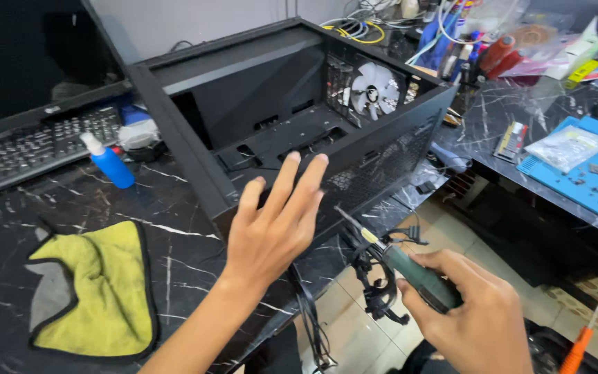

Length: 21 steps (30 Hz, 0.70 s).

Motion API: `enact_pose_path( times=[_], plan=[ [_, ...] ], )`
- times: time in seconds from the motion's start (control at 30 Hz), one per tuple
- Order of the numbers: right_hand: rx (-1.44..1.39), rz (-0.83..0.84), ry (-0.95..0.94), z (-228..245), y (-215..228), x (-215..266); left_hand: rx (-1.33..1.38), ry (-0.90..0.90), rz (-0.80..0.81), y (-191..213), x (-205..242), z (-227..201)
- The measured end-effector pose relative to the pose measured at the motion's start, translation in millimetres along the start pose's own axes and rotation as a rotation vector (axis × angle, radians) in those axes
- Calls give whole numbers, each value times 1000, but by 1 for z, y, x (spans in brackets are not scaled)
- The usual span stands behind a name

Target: The person organizes a bundle of black cables and places them inside a computer case. They then use a screwdriver to remove screws from the case's front panel and detach a cooling fan from the interior.

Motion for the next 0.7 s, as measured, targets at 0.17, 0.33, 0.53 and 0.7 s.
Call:
enact_pose_path(
  times=[0.17, 0.33, 0.53, 0.7],
  plan=[
    [-52, 26, -82, -10, 4, 4, 90, -107, -5, -8, 8, -21],
    [-56, -5, -117, -34, 4, 19, 505, -139, 106, -17, 5, -57],
    [-200, -40, -286, -77, 4, 75, 945, -139, 267, -28, -6, -118],
    [-329, -59, -496, -120, -3, 142, 1206, -84, 438, -32, 1, -180]
  ],
)
Point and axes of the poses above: each hand's wrist, its own x-axis away from the middle knuckle, its own y-axis out of the back of the hand, z = x × y, the point moved 5 cm from there along -x, towards the middle knuckle, and after that the axes turned 8 degrees about z, right-handed, at the moved point
